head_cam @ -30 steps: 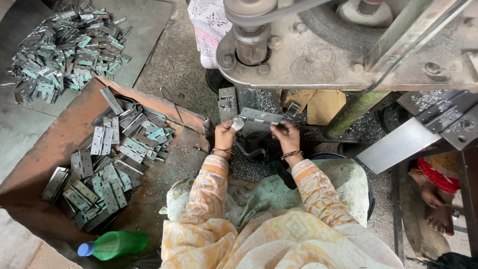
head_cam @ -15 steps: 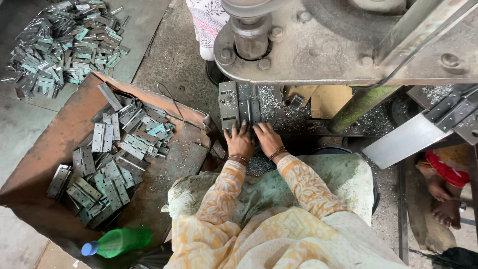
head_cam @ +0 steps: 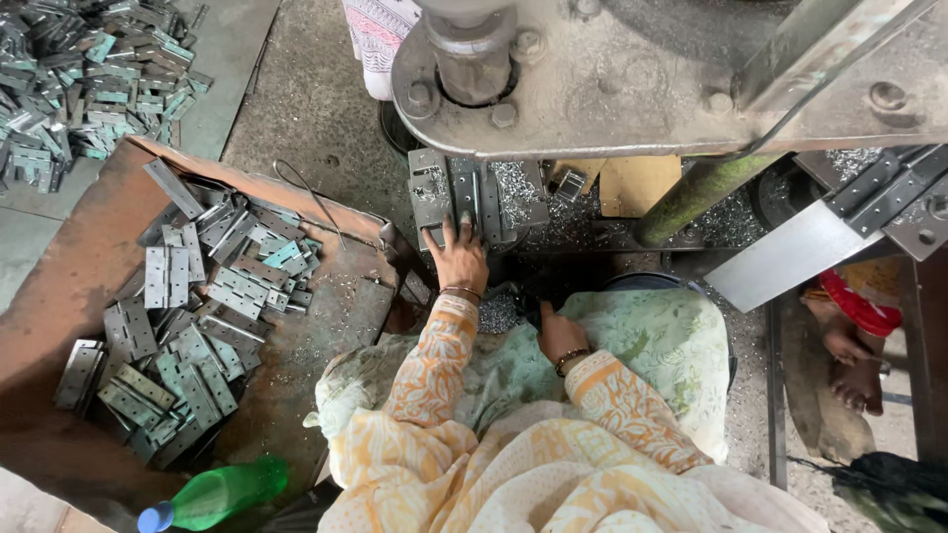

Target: The person operates a press machine to process metal pieces, repeatedly picking up pieces from a bin, placing them into the machine, and removing the processed pieces. The person handles the metal pieces by hand and uses the machine's lever to activate the press.

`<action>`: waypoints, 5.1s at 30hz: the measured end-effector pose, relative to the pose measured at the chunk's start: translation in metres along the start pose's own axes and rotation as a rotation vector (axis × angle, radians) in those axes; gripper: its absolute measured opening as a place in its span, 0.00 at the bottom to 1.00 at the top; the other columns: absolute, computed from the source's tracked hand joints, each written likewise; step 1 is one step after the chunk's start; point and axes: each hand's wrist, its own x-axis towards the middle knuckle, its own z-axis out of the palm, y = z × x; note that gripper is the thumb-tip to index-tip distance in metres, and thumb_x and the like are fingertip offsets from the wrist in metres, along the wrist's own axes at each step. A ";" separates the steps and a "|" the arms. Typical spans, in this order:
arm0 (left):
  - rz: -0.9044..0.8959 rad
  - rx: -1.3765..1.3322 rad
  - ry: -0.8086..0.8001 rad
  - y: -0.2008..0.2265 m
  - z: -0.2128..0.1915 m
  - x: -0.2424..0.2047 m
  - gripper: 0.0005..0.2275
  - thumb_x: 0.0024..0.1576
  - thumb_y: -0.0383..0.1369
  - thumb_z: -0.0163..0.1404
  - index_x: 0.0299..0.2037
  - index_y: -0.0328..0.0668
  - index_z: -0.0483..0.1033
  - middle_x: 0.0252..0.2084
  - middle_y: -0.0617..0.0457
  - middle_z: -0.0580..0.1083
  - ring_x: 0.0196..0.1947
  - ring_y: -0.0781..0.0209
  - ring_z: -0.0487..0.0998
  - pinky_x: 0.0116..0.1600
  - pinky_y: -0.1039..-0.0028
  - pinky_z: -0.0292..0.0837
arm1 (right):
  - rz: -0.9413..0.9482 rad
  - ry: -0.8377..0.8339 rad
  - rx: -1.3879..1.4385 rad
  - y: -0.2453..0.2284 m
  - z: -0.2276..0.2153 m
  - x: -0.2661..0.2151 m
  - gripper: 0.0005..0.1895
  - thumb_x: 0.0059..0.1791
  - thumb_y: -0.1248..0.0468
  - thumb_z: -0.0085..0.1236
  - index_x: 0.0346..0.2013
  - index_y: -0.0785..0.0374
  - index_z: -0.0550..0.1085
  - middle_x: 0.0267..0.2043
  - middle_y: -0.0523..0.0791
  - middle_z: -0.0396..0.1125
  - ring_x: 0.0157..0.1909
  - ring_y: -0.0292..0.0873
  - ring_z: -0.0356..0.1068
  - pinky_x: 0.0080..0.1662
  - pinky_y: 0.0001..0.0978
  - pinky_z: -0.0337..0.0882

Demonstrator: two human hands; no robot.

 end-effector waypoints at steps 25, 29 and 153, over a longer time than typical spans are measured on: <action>0.020 -0.009 0.165 0.013 0.034 -0.010 0.15 0.62 0.37 0.42 0.48 0.41 0.82 0.68 0.48 0.68 0.70 0.43 0.59 0.73 0.33 0.42 | -0.034 0.050 0.016 0.011 0.028 -0.005 0.38 0.46 0.60 0.64 0.67 0.63 0.59 0.36 0.59 0.74 0.39 0.64 0.75 0.41 0.57 0.76; 0.010 -0.017 0.251 0.016 0.023 0.006 0.15 0.59 0.36 0.43 0.46 0.40 0.82 0.65 0.46 0.69 0.68 0.42 0.61 0.71 0.34 0.45 | -0.051 0.029 -0.017 0.014 0.012 0.017 0.38 0.44 0.60 0.65 0.65 0.64 0.60 0.38 0.60 0.74 0.41 0.64 0.75 0.43 0.58 0.76; -0.129 -0.126 0.371 -0.131 0.004 0.012 0.20 0.60 0.45 0.47 0.62 0.56 0.75 0.67 0.55 0.69 0.72 0.46 0.56 0.70 0.35 0.48 | -0.115 0.026 -0.134 0.030 -0.004 0.033 0.42 0.41 0.56 0.67 0.66 0.60 0.62 0.43 0.62 0.74 0.46 0.65 0.75 0.51 0.54 0.75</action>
